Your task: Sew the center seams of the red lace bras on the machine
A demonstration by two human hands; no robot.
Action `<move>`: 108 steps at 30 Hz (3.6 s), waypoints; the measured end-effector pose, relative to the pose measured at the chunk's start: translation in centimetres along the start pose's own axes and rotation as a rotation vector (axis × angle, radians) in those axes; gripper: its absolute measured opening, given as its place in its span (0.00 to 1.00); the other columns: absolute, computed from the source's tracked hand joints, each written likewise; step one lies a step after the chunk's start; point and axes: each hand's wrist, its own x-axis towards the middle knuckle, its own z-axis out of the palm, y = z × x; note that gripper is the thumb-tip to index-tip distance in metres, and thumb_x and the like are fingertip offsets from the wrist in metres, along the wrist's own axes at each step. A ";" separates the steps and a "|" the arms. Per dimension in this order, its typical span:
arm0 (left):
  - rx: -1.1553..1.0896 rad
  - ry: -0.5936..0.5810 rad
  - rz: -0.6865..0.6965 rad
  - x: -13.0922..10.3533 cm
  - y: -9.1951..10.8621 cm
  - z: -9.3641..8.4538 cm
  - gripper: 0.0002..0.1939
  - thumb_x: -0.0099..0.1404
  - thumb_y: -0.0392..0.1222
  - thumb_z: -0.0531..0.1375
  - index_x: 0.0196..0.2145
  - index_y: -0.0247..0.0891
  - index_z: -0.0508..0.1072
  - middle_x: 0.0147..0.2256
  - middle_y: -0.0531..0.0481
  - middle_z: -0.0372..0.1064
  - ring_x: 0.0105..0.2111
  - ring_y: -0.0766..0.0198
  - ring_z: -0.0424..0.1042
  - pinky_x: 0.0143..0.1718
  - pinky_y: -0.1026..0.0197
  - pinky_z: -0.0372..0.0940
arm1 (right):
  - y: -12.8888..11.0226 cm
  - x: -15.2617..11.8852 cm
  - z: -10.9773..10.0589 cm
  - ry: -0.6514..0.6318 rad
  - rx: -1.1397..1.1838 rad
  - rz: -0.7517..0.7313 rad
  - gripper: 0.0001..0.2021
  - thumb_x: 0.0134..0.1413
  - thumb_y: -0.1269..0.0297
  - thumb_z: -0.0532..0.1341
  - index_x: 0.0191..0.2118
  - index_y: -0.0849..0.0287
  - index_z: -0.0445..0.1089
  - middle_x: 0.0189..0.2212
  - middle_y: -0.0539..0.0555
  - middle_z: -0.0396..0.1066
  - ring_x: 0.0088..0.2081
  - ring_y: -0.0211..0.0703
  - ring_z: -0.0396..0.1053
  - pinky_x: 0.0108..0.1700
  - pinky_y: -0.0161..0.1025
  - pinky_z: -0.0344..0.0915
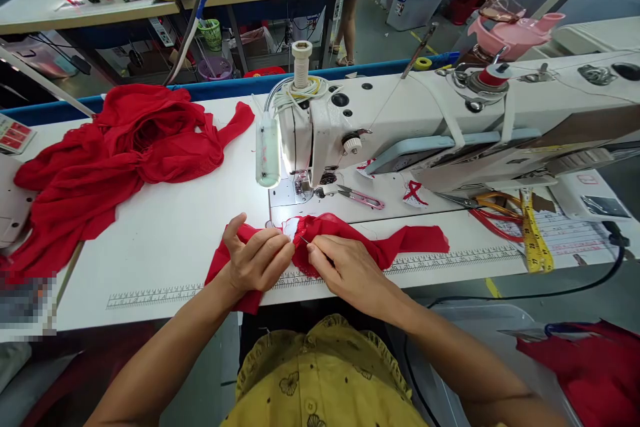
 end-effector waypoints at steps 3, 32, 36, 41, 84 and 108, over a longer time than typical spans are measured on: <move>0.007 -0.025 -0.049 0.1 0.0 0.0 0.08 0.69 0.30 0.55 0.38 0.37 0.74 0.29 0.52 0.76 0.32 0.64 0.75 0.66 0.33 0.49 | 0.0 0.0 0.0 -0.012 -0.018 -0.003 0.17 0.70 0.63 0.47 0.26 0.55 0.51 0.24 0.47 0.59 0.27 0.36 0.55 0.32 0.40 0.48; 0.046 0.011 0.042 0.1 0.0 -0.2 0.11 0.67 0.27 0.57 0.36 0.38 0.77 0.30 0.53 0.76 0.33 0.64 0.75 0.66 0.32 0.48 | -0.4 0.0 -0.8 -0.038 -0.139 -0.048 0.17 0.68 0.66 0.49 0.25 0.55 0.56 0.22 0.47 0.62 0.26 0.36 0.58 0.30 0.41 0.47; 0.071 0.010 0.113 0.3 -0.2 -0.5 0.12 0.65 0.26 0.58 0.33 0.41 0.77 0.30 0.56 0.77 0.33 0.65 0.75 0.69 0.33 0.43 | -0.7 0.2 -1.1 -0.087 -0.159 -0.032 0.17 0.67 0.68 0.50 0.24 0.55 0.52 0.22 0.47 0.61 0.25 0.36 0.55 0.30 0.41 0.44; 0.058 0.024 0.146 0.3 -0.2 -0.5 0.12 0.63 0.27 0.61 0.31 0.43 0.77 0.29 0.58 0.77 0.32 0.65 0.75 0.70 0.35 0.40 | -0.9 0.4 -1.3 -0.138 -0.155 -0.021 0.18 0.66 0.69 0.50 0.23 0.56 0.47 0.19 0.46 0.57 0.23 0.35 0.52 0.30 0.41 0.41; -1.540 -0.633 -1.422 2.0 -1.4 -0.8 0.17 0.62 0.50 0.67 0.44 0.37 0.75 0.37 0.51 0.74 0.34 0.65 0.71 0.36 0.65 0.65 | 1.4 3.1 -2.1 0.060 0.320 0.051 0.14 0.66 0.61 0.51 0.27 0.54 0.52 0.23 0.44 0.54 0.27 0.37 0.53 0.30 0.38 0.49; -1.462 -0.637 -1.424 2.1 -1.2 -0.7 0.16 0.61 0.51 0.66 0.40 0.35 0.75 0.34 0.51 0.73 0.31 0.65 0.70 0.33 0.64 0.64 | 1.1 2.9 -1.4 0.113 0.162 0.060 0.15 0.65 0.62 0.50 0.26 0.53 0.48 0.19 0.43 0.49 0.23 0.37 0.48 0.29 0.38 0.44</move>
